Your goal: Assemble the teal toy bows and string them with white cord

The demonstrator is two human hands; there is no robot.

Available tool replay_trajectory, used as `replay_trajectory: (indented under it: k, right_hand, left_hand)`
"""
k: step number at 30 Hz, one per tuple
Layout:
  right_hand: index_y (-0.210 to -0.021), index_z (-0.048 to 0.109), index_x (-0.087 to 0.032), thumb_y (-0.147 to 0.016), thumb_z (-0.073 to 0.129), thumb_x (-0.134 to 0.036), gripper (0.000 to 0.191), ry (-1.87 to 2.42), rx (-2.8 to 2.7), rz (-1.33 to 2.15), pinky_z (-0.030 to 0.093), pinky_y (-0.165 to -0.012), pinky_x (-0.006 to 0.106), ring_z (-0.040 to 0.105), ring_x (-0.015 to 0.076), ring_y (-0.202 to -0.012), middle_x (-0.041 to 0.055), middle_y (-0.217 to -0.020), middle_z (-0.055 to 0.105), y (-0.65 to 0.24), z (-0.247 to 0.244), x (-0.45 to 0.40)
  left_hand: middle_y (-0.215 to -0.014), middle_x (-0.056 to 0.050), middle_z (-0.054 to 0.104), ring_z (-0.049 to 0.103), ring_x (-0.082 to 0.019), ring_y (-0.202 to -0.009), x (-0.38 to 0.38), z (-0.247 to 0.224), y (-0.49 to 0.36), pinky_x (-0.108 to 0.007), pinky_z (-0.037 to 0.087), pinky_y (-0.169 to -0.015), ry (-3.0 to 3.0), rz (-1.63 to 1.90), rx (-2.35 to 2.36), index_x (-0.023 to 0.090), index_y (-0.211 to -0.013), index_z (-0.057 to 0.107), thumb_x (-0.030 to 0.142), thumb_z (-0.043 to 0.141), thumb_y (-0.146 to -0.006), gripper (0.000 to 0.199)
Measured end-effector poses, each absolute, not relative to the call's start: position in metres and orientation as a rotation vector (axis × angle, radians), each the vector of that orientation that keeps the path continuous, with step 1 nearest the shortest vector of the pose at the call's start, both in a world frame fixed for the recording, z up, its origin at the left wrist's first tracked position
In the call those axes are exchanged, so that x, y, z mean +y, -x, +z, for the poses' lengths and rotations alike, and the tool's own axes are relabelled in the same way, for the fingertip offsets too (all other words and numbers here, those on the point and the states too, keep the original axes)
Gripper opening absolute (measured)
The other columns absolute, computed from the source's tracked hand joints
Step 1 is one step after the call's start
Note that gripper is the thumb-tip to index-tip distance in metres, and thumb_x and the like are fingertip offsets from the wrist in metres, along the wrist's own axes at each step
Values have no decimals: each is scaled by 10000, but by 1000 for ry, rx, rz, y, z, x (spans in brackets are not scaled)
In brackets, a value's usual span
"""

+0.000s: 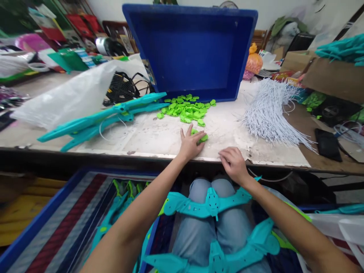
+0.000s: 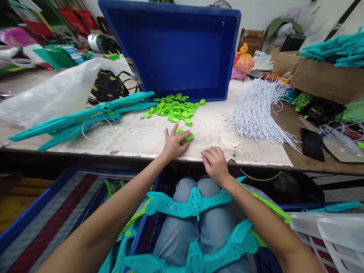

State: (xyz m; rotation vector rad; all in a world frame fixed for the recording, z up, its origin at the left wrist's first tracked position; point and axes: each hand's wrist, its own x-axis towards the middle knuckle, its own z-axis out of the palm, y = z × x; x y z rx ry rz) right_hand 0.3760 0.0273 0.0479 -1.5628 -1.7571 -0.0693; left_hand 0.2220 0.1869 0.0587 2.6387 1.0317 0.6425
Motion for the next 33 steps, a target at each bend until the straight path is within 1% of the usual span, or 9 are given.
replay_trajectory:
  k: [6, 10, 12, 15, 18, 22, 25, 29, 33]
  right_hand:
    - [-1112, 638, -130, -854, 596, -279, 301, 1890, -1662, 176, 417, -924, 390, 550, 248, -1008, 123, -1082, 665, -364, 63, 123]
    - [-1022, 678, -158, -879, 570, -272, 212, 1950, -1648, 227, 403, -897, 357, 562, 228, -971, 92, -1024, 687, -357, 60, 139]
    - [-994, 687, -175, -904, 535, -258, 195, 1908, -1704, 209, 402, -884, 339, 572, 211, -932, 74, -978, 694, -361, 59, 136]
    - [-1049, 671, -179, -927, 500, -247, 221, 1864, -1782, 96, 408, -856, 316, 564, 202, -920, 78, -977, 672, -370, 58, 125]
    - [-1009, 681, -158, -936, 463, -204, 234, 1904, -1895, -25, 401, -826, 310, 530, 214, -925, 102, -966, 636, -377, 59, 116]
    - [-947, 695, -140, -937, 426, -173, 271, 2041, -1896, -87, 388, -807, 333, 504, 232, -898, 117, -916, 619, -383, 62, 111]
    - [-953, 692, -137, -936, 425, -178, 271, 2074, -1859, -108, 386, -795, 339, 507, 240, -892, 119, -907, 617, -385, 63, 109]
    - [-1013, 674, -135, -932, 445, -179, 247, 1982, -1925, -18, 389, -800, 311, 526, 221, -894, 107, -921, 622, -389, 61, 106]
    - [-972, 680, -115, -915, 463, -162, 229, 2017, -1787, 41, 403, -816, 315, 547, 218, -894, 118, -923, 628, -406, 60, 102]
  left_hand:
    - [-1296, -60, 604, 303, -267, -1395, 187, 59, -229, -608, 59, -1135, -2621, 596, 1025, 246, -1287, 549, 181, 503, -819, 475]
    - [-1352, -80, 559, 363, -240, -1368, 190, 57, -226, -540, 114, -1158, -2638, 548, 976, 206, -1363, 465, 221, 512, -840, 526]
    - [-1310, -74, 595, 337, -255, -1382, 192, 56, -224, -563, 105, -1153, -2644, 560, 997, 218, -1301, 536, 262, 519, -859, 444]
    - [-1295, -42, 608, 271, -285, -1408, 192, 53, -225, -612, 88, -1138, -2626, 637, 1079, 256, -1089, 676, 284, 521, -866, 273]
    - [-1298, -18, 604, 263, -296, -1408, 190, 53, -230, -619, 106, -1133, -2586, 702, 1169, 255, -918, 718, 251, 510, -855, 218]
    - [-1356, -60, 552, 251, -312, -1409, 181, 55, -236, -586, 175, -1122, -2562, 753, 1215, 212, -1057, 681, 218, 536, -807, 289]
    - [-1365, -70, 539, 260, -319, -1396, 173, 58, -239, -568, 159, -1125, -2653, 761, 1098, 213, -1155, 634, 285, 565, -813, 356]
    - [-1096, -83, 683, 476, -287, -1195, 168, 65, -246, -498, 261, -1083, -2764, 691, 932, 216, -1009, 690, 274, 532, -855, 228]
    - [-914, -102, 705, 549, -277, -1030, 168, 76, -250, -464, 373, -965, -2536, 718, 1045, 176, -843, 714, 187, 532, -821, 183]
